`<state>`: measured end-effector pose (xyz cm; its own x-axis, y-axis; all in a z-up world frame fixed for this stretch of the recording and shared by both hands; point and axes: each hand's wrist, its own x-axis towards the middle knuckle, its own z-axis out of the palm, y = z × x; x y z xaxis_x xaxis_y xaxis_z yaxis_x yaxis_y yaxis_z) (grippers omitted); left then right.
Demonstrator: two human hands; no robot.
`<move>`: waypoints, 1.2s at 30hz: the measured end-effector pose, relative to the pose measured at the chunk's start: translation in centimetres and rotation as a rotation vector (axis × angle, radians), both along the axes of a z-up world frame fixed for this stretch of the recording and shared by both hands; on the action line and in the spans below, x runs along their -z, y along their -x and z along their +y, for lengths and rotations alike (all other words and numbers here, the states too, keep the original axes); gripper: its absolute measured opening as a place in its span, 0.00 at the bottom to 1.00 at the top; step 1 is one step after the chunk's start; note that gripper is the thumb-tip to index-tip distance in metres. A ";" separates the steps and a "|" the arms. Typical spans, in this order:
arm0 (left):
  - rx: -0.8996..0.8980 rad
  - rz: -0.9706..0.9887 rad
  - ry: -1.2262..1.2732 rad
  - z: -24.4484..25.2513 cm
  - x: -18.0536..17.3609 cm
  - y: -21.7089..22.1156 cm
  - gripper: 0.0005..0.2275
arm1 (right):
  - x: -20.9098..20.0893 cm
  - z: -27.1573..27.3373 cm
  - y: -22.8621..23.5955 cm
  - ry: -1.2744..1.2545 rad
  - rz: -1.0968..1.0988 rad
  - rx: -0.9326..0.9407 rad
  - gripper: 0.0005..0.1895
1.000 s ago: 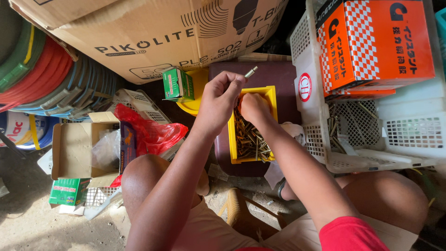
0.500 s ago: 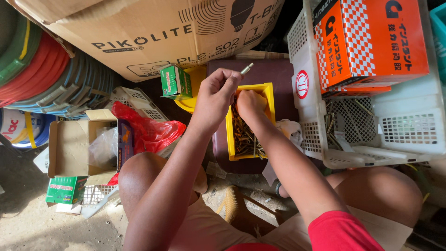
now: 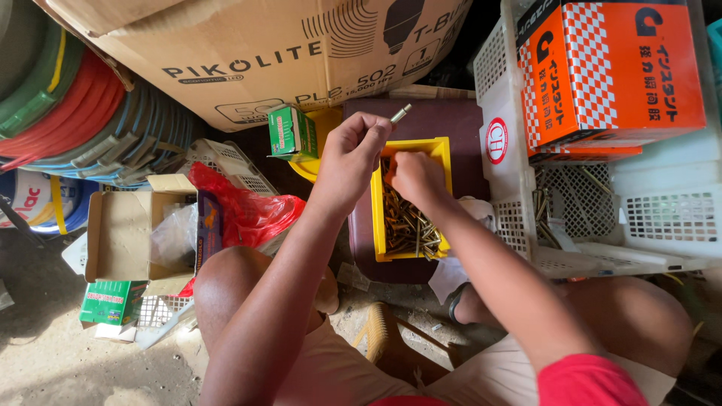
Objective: The person sits on the floor and repeatedly picks up nails from a yellow container, inserting them into a metal tube held in the left hand. The person handles the nails and tube by hand, occasionally adjusting the pile of nails in the container.
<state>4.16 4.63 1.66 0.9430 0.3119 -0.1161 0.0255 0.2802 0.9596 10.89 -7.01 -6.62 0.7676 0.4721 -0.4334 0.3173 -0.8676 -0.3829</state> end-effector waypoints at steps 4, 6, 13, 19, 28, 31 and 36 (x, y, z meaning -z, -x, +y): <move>-0.003 0.005 0.006 -0.1 -0.5 0.4 0.06 | -1.2 -3.4 -0.3 -0.436 -0.069 -0.050 0.04; 0.009 0.002 0.011 -0.2 -0.6 0.3 0.06 | -3.0 -4.5 -1.3 -0.478 0.183 0.148 0.08; 0.092 -0.006 -0.058 -1.6 0.6 0.3 0.09 | -7.9 -8.9 -0.1 -0.873 0.336 0.340 0.08; 0.190 0.001 -0.036 -2.7 0.9 0.7 0.08 | -8.4 -10.3 0.4 -1.099 0.520 0.469 0.06; 0.250 -0.016 -0.030 -3.9 0.7 1.0 0.08 | -8.0 -10.3 0.9 -1.107 0.575 0.427 0.06; 0.281 -0.001 0.037 -3.9 0.6 1.2 0.08 | -8.1 -10.3 1.0 -1.089 0.519 0.399 0.06; 0.280 0.006 0.086 -4.0 0.7 1.3 0.08 | -8.8 -10.2 0.7 -1.038 0.150 0.127 0.07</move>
<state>2.83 0.63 0.96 0.9903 0.0282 -0.1364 0.1186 0.3422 0.9321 10.21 -17.25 2.19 0.8096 0.5855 0.0422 0.1346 -0.1152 -0.9842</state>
